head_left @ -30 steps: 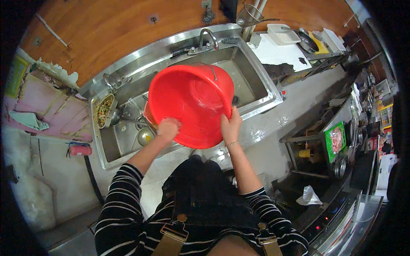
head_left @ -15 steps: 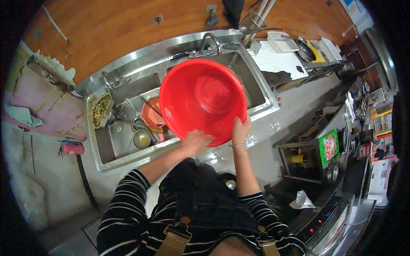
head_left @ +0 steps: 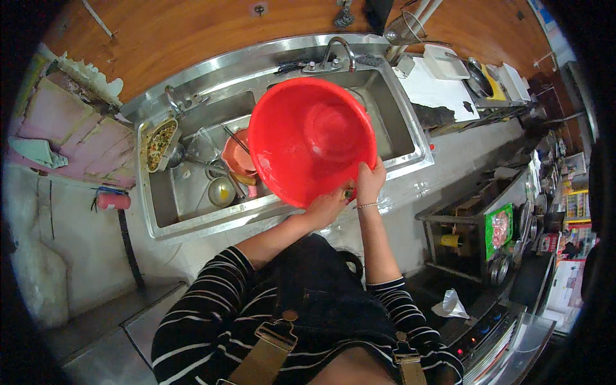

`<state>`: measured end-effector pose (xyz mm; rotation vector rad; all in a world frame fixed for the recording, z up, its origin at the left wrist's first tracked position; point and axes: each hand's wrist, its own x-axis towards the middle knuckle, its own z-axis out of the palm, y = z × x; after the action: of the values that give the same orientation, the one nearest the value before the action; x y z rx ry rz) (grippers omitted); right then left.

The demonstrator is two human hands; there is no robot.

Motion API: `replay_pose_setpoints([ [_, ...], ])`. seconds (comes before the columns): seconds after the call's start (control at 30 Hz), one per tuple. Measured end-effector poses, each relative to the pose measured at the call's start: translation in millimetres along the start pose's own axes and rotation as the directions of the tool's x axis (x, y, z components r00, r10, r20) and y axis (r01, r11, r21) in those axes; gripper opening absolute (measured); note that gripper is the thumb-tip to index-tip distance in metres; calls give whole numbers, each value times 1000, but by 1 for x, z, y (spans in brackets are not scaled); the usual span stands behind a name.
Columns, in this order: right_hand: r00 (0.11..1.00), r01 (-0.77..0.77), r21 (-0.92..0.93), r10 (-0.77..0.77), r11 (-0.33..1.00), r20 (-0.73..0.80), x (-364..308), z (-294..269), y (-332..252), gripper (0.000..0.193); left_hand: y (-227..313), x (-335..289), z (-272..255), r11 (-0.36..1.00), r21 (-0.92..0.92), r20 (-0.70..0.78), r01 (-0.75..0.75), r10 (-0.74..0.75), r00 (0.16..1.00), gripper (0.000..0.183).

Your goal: The person walks through a commercial kitchen, wipes a stainless steel countertop with a blue cloth, then moves to the sink to wash a red plastic basin and a metal strainer under running water. The person scrubs the basin with a sponge and rinses it thoroughly.

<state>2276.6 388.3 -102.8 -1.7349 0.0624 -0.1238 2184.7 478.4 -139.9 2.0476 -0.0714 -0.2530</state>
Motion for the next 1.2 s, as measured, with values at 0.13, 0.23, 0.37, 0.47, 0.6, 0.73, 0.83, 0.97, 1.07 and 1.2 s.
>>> replay_pose_setpoints([
  [0.13,997,70,-21,-70,997,20,5,-8,10,24,-55,-24,-62,636,582,318,-507,396,862,47],
  [0.23,991,109,-136,-96,985,97,10,-13,12,26,-102,-27,-151,571,772,397,-278,-92,913,44],
  [0.37,986,76,-40,-69,996,153,18,-10,14,28,-132,-35,-201,129,935,249,-329,421,872,42],
  [0.47,997,-2,-124,12,992,81,21,-3,21,27,-125,-26,-161,523,624,466,-581,348,814,48],
  [0.6,996,68,-157,-59,985,63,21,-3,28,26,-101,-22,-43,704,618,294,-350,205,933,48],
  [0.73,992,38,-184,-15,982,125,18,-14,27,26,-111,-21,-54,595,660,311,-458,339,888,46],
  [0.83,986,82,-230,-46,970,158,19,-19,27,26,-147,-20,-139,522,703,276,-482,424,862,36],
  [0.97,977,60,-151,-27,987,213,19,-21,36,28,-163,4,-147,501,596,508,-627,369,778,44],
  [1.07,992,-20,-56,27,998,126,9,-19,46,30,-125,10,-65,626,578,497,-524,239,834,56],
  [1.2,998,57,-40,-56,998,33,-4,-20,52,32,-51,20,32,989,7,40,-146,146,988,46],
])
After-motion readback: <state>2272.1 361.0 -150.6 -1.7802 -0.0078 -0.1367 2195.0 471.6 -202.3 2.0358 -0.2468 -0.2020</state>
